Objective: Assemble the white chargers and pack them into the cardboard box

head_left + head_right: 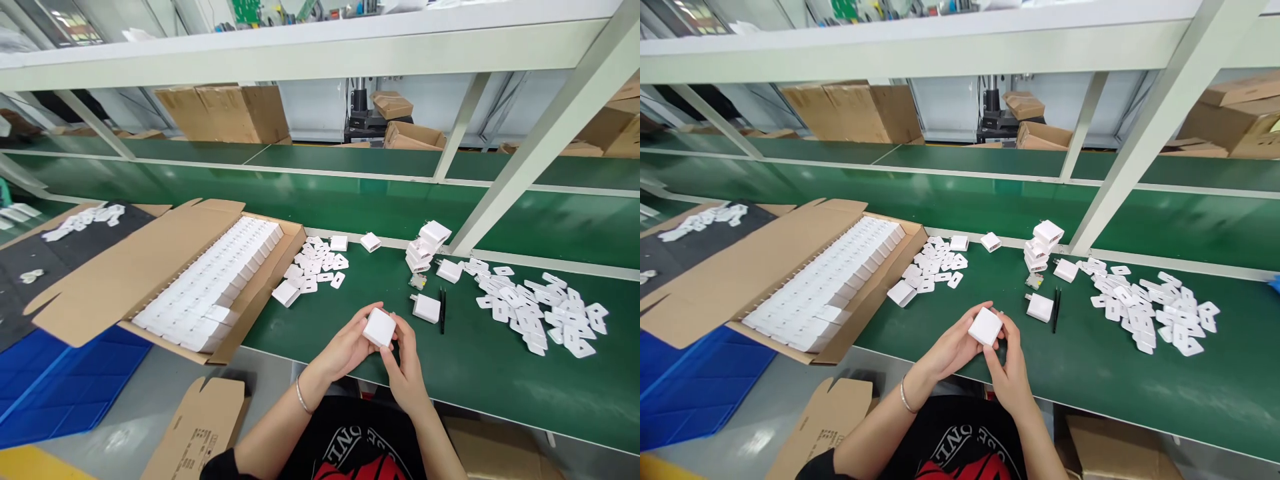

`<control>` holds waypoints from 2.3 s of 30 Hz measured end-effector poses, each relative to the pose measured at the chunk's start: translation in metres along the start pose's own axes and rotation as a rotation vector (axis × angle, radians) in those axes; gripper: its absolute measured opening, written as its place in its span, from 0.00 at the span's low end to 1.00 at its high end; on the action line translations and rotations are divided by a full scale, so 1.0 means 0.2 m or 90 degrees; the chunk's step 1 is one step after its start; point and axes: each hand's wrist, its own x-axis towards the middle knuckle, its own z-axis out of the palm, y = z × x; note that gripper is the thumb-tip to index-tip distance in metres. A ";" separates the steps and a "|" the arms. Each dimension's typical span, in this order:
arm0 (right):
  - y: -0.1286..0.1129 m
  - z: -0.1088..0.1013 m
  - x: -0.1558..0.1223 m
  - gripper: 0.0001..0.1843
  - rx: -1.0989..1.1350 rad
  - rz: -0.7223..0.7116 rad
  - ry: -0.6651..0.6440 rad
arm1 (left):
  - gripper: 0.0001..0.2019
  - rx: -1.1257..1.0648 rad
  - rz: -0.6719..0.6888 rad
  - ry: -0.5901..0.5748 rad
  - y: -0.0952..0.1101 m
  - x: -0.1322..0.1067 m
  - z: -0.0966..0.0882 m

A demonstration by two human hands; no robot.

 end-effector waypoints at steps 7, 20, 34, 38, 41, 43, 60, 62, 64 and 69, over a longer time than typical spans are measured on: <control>-0.02 0.00 0.02 0.31 0.047 -0.006 0.010 | 0.28 0.173 0.104 0.107 0.12 -0.06 -0.04; 0.03 0.01 0.06 0.23 0.092 0.107 0.059 | 0.14 1.261 0.190 0.643 0.98 -0.60 -0.47; -0.01 -0.12 0.08 0.13 -0.118 -0.021 0.189 | 0.16 1.488 -0.028 0.691 0.95 -0.63 -0.63; 0.02 -0.34 0.18 0.27 -0.409 -0.070 0.173 | 0.17 1.447 0.258 0.721 0.92 -0.58 -0.51; 0.07 -0.41 0.22 0.32 -0.505 -0.065 0.083 | 0.14 1.363 0.439 0.628 0.78 -0.45 -0.33; 0.08 -0.39 0.21 0.29 -0.531 -0.069 0.057 | 0.13 1.304 0.445 0.467 0.61 -0.34 -0.22; 0.19 -0.96 0.28 0.27 -0.838 0.091 0.244 | 0.21 0.985 0.178 -0.100 0.03 0.14 -0.04; 0.24 -1.03 0.29 0.28 -0.894 0.132 0.247 | 0.22 0.859 0.123 -0.017 0.07 0.12 -0.04; 0.26 -1.05 0.29 0.24 -0.914 0.119 0.240 | 0.21 0.700 0.064 0.047 0.10 0.10 -0.03; 0.26 -1.04 0.31 0.20 -0.877 0.081 0.256 | 0.26 0.504 0.038 0.135 0.18 0.05 0.02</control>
